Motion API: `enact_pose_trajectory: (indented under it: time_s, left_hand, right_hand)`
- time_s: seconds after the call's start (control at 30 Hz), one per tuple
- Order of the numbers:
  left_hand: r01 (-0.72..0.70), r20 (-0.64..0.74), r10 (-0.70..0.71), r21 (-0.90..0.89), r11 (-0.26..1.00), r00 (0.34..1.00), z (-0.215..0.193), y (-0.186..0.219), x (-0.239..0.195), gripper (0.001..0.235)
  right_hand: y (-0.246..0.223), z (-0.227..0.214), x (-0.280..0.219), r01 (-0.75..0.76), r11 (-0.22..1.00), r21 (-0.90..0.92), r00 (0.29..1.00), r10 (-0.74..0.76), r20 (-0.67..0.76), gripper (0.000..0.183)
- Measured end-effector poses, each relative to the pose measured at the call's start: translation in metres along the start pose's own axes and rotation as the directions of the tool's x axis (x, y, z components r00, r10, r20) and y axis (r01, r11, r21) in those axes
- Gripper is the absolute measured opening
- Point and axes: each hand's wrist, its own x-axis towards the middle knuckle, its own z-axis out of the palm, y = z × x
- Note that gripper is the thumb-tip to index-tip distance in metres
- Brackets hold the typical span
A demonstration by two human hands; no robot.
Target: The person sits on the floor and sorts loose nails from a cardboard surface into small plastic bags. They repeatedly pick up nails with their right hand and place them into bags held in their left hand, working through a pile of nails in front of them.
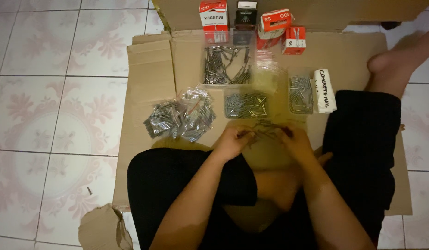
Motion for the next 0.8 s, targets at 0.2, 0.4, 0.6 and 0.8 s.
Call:
enact_pose_trajectory:
  time_s: [0.2,0.4,0.6,0.8]
  left_hand:
    - [-0.093,-0.128,0.100,0.061,0.994,0.987,-0.008,0.016,-0.005,0.021]
    - [-0.100,-0.199,0.101,0.016,0.995,0.975,-0.005,0.028,-0.009,0.018]
    - [-0.081,-0.194,0.056,-0.127,0.989,0.979,-0.004,-0.007,0.009,0.020]
    - [-0.052,-0.191,-0.010,-0.314,0.948,0.981,-0.004,0.011,0.002,0.016]
  right_hand:
    - [0.016,0.022,-0.004,0.032,0.923,-0.384,0.999,-0.036,-0.003,0.037]
    - [-0.003,0.031,-0.008,0.015,0.812,-0.584,0.995,0.043,0.085,0.030]
    - [-0.031,0.008,-0.015,-0.053,0.851,-0.523,0.973,0.162,0.164,0.037]
    - [0.032,-0.002,-0.006,-0.036,0.794,-0.607,0.954,0.209,0.216,0.037]
